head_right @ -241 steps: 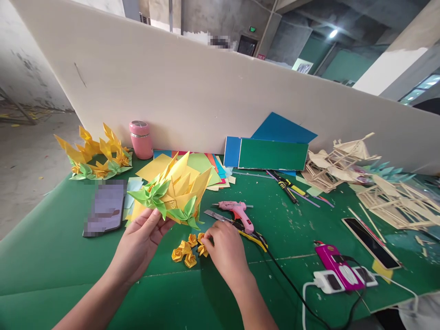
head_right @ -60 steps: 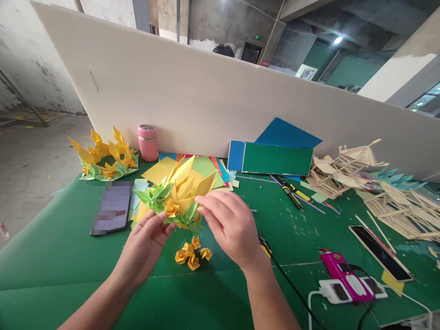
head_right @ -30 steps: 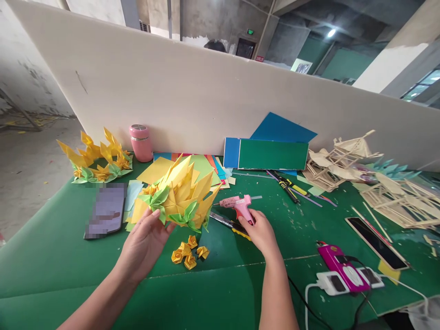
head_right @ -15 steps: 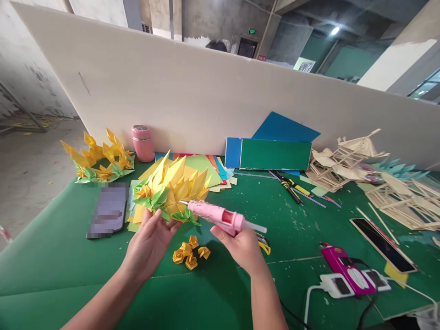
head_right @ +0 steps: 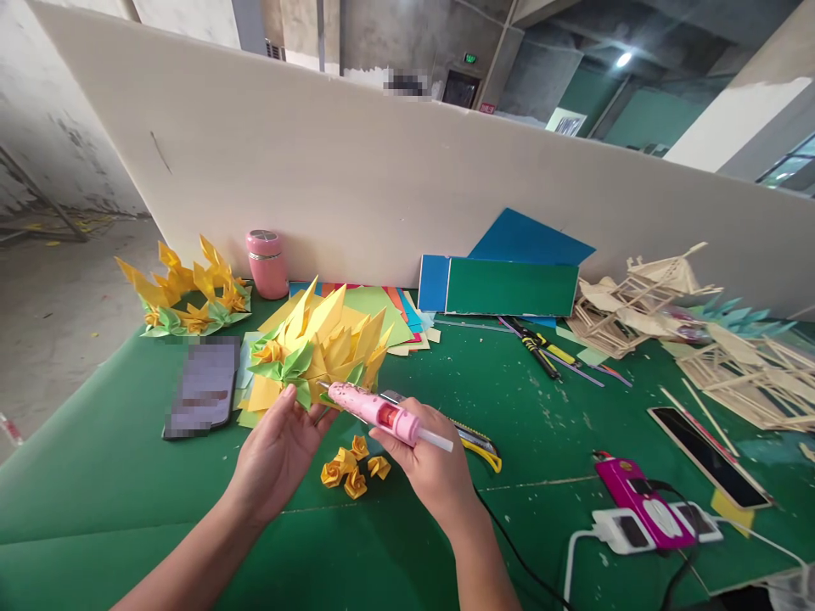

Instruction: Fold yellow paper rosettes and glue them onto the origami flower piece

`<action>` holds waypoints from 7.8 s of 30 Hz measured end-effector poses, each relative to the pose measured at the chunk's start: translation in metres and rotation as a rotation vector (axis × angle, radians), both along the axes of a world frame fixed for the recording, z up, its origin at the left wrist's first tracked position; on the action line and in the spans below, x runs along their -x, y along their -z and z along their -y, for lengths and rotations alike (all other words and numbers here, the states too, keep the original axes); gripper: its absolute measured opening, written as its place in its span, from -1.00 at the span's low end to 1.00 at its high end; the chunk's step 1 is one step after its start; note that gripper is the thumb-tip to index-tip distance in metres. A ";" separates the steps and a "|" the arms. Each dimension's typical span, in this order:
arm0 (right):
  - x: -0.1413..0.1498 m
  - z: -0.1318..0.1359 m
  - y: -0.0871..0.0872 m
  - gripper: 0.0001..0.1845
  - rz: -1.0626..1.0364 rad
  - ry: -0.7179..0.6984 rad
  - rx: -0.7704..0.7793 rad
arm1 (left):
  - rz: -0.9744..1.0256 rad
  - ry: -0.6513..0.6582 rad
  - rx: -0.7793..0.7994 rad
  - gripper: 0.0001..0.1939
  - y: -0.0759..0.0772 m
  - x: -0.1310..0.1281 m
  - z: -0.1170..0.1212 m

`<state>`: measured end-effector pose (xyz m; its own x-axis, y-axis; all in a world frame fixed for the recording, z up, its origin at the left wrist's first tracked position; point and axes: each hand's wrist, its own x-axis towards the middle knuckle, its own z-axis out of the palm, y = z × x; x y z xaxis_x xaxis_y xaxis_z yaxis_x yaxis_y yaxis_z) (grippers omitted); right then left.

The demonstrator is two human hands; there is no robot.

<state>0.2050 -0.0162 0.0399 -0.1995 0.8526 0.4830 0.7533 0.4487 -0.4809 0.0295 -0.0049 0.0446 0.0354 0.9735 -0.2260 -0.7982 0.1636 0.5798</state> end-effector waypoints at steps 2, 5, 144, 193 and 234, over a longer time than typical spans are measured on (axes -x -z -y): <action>0.000 0.000 0.001 -0.60 0.003 0.007 -0.001 | 0.014 0.007 -0.008 -0.83 0.000 0.000 0.000; -0.001 0.002 0.000 -0.65 -0.037 0.012 0.001 | 0.037 0.002 -0.004 -0.81 -0.001 0.000 -0.001; 0.040 -0.027 -0.062 -0.77 0.677 -0.388 -0.377 | -0.224 0.087 -0.146 -0.79 -0.004 0.002 0.009; 0.054 -0.015 -0.044 -0.72 0.307 -0.211 -0.358 | -0.147 0.003 -0.028 -0.83 -0.008 0.001 0.009; 0.055 -0.018 -0.043 -0.73 0.292 -0.228 -0.342 | -0.155 0.003 0.004 -0.80 -0.011 0.004 0.008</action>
<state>0.1500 0.0018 0.0827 -0.5311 0.5741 0.6231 0.6988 0.7127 -0.0611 0.0257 -0.0133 0.0561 0.0031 0.9726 -0.2326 -0.6984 0.1686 0.6956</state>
